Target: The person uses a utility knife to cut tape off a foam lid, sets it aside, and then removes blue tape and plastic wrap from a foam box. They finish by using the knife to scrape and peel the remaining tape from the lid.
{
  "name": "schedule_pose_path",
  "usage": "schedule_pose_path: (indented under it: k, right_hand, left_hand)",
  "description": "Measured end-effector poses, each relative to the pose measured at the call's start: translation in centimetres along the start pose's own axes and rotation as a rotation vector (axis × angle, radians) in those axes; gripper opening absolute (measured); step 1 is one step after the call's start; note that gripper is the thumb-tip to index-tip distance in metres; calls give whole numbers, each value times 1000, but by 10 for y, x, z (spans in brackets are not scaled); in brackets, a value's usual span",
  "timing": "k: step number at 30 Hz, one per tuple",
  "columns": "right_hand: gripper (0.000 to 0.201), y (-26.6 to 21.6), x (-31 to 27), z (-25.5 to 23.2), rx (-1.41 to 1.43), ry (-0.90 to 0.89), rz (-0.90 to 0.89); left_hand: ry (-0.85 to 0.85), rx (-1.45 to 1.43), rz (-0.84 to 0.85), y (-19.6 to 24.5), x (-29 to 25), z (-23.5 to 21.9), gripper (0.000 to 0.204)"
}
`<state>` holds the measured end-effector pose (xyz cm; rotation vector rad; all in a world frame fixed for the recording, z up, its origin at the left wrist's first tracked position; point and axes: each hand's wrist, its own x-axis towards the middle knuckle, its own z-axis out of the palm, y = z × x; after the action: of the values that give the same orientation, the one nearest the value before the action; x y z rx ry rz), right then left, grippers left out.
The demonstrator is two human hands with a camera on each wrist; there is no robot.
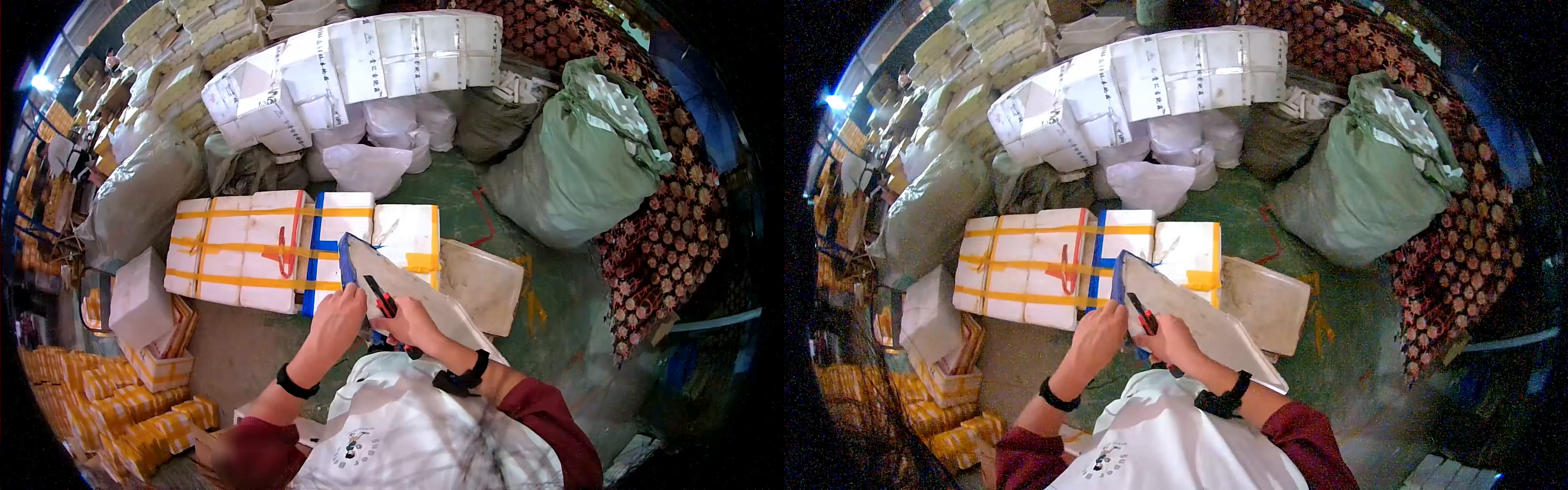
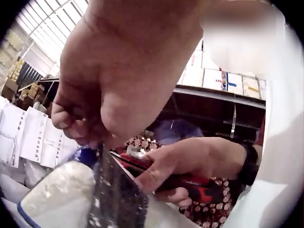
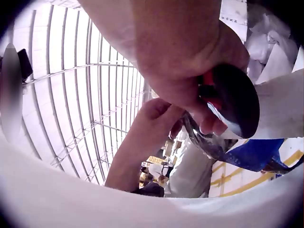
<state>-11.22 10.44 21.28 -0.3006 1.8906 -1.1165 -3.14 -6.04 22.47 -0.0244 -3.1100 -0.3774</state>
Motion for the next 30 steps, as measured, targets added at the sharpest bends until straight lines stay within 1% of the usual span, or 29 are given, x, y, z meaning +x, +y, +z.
schedule_pose_path:
  k: [1, 2, 5, 8, 11, 12, 14, 15, 17, 19, 21, 24, 27, 30]
  right_hand:
    - [27, 5, 2, 3, 5, -8, 8]
    - [27, 8, 3, 4, 11, -16, 17]
    - [25, 11, 4, 3, -7, -44, 6]
    - [33, 19, 11, 4, -67, 6, -80]
    - [36, 15, 9, 0, -168, 37, -45]
    - [37, 15, 8, 1, -238, 70, -66]
    - [39, 17, 8, 4, -387, 133, -106]
    - [39, 18, 7, 4, -375, 139, -129]
    - [40, 21, 7, 6, -359, 143, -178]
    - [38, 17, 4, 3, -386, 111, -175]
    - [36, 18, 2, 3, -405, 103, -186]
    - [31, 26, 0, 8, -449, 105, -223]
    - [26, 28, -1, 1, -557, 67, -262]
    - [23, 37, -3, -4, -638, 39, -280]
  left_hand:
    - [-67, 54, 56, -4, 0, 1, 8]
    - [-127, 103, 66, -4, 1, -3, 9]
    - [-125, 84, 226, -24, -4, 18, 9]
    - [118, -431, -109, -22, -3, 24, 14]
    - [164, -666, -365, -17, -10, 33, 20]
    - [230, -728, -414, -12, -12, 36, 24]
    - [289, -792, -499, -10, -18, 47, 26]
    - [320, -825, -544, -9, -21, 51, 27]
    - [367, -845, -618, -3, -29, 54, 29]
    - [395, -883, -695, 0, -39, 61, 31]
    - [402, -940, -773, -2, -52, 81, 33]
    - [384, -1030, -828, -7, -70, 105, 33]
    - [321, -1274, -784, 8, -73, 85, 34]
    - [223, -1464, -848, -8, -83, 81, 37]
